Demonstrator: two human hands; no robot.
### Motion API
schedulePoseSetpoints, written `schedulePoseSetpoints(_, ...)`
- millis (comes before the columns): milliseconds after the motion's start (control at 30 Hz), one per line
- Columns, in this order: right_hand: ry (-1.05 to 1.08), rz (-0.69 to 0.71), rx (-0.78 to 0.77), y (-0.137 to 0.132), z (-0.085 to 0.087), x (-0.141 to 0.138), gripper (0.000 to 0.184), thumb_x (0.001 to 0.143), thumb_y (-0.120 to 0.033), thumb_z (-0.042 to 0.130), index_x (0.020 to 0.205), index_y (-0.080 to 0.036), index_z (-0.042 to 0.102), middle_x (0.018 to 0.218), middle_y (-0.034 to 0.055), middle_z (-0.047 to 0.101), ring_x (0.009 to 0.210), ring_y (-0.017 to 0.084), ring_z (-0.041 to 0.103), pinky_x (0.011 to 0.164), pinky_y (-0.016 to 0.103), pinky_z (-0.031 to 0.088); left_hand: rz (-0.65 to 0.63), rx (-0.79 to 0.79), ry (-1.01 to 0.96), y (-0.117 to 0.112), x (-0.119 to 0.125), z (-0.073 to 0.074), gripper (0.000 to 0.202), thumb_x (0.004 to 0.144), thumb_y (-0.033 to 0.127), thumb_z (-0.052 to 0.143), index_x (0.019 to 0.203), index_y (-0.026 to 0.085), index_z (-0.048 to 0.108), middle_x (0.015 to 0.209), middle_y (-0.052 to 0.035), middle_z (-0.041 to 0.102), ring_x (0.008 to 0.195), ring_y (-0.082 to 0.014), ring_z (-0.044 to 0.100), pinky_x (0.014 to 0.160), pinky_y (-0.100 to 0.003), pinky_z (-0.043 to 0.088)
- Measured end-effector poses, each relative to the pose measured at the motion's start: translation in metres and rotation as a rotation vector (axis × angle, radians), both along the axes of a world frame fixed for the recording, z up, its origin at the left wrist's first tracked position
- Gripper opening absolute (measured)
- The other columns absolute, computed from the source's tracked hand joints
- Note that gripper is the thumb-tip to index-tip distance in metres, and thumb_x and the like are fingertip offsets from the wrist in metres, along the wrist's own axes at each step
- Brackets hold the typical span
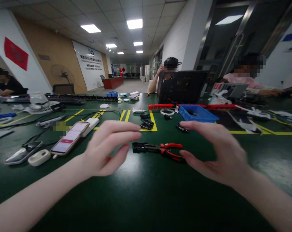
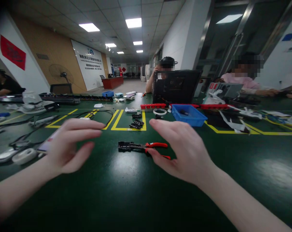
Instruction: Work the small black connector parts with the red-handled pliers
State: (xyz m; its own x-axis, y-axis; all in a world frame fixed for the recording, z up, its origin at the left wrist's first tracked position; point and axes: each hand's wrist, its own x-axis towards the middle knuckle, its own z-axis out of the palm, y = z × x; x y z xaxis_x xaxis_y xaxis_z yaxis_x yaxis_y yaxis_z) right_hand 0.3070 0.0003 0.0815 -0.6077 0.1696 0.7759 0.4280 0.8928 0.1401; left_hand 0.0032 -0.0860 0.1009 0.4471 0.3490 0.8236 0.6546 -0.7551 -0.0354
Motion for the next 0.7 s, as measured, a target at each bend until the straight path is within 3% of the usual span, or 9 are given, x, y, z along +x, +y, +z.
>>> schedulePoseSetpoints(100,-0.157,-0.084,-0.161,0.025,-0.03,-0.002,0.068,0.087,-0.041,0.065,0.145,-0.018,0.038,0.132,0.0149,0.059,0.12,0.031,0.056,0.099,0.048,0.049,0.032,-0.207,0.224,0.038,0.008,-0.027,0.024,0.097,0.016,0.048,0.117,0.018,0.06,0.128,-0.0109,0.059,0.117,-0.0232,0.058,0.097,-0.041,0.05)
schedulePoseSetpoints(200,-0.328,-0.204,-0.384,0.046,-0.06,-0.001,0.077,0.081,-0.058,0.065,0.142,-0.016,0.045,0.136,0.0176,0.057,0.124,0.035,0.053,0.101,0.054,0.046,0.071,-0.412,0.255,0.075,0.01,-0.063,0.021,0.095,0.025,0.056,0.115,0.018,0.061,0.128,-0.0109,0.059,0.12,-0.026,0.056,0.102,-0.046,0.048)
schedulePoseSetpoints(333,-0.378,-0.257,-0.55,0.054,-0.071,-0.002,0.076,0.082,-0.067,0.059,0.137,-0.016,0.052,0.132,0.0175,0.06,0.122,0.035,0.054,0.101,0.056,0.044,0.045,-0.554,0.142,0.095,0.007,-0.095,0.025,0.091,0.028,0.064,0.114,0.017,0.062,0.121,-0.0092,0.061,0.112,-0.0231,0.059,0.099,-0.041,0.051)
schedulePoseSetpoints(500,-0.398,-0.217,-0.598,0.053,-0.067,-0.005,0.067,0.086,-0.066,0.054,0.131,-0.017,0.057,0.128,0.0155,0.06,0.117,0.032,0.057,0.099,0.052,0.045,0.014,-0.605,0.137,0.094,0.003,-0.105,0.031,0.091,0.027,0.064,0.121,0.017,0.061,0.119,-0.0082,0.061,0.108,-0.0212,0.061,0.097,-0.038,0.053)
schedulePoseSetpoints(700,-0.43,-0.233,-0.507,0.052,-0.069,-0.005,0.062,0.089,-0.063,0.052,0.128,-0.015,0.059,0.123,0.0156,0.063,0.113,0.033,0.057,0.099,0.052,0.044,-0.006,-0.658,0.093,0.092,0.0,-0.105,0.03,0.092,0.028,0.064,0.12,0.018,0.063,0.117,-0.0067,0.061,0.103,-0.0192,0.064,0.094,-0.034,0.054)
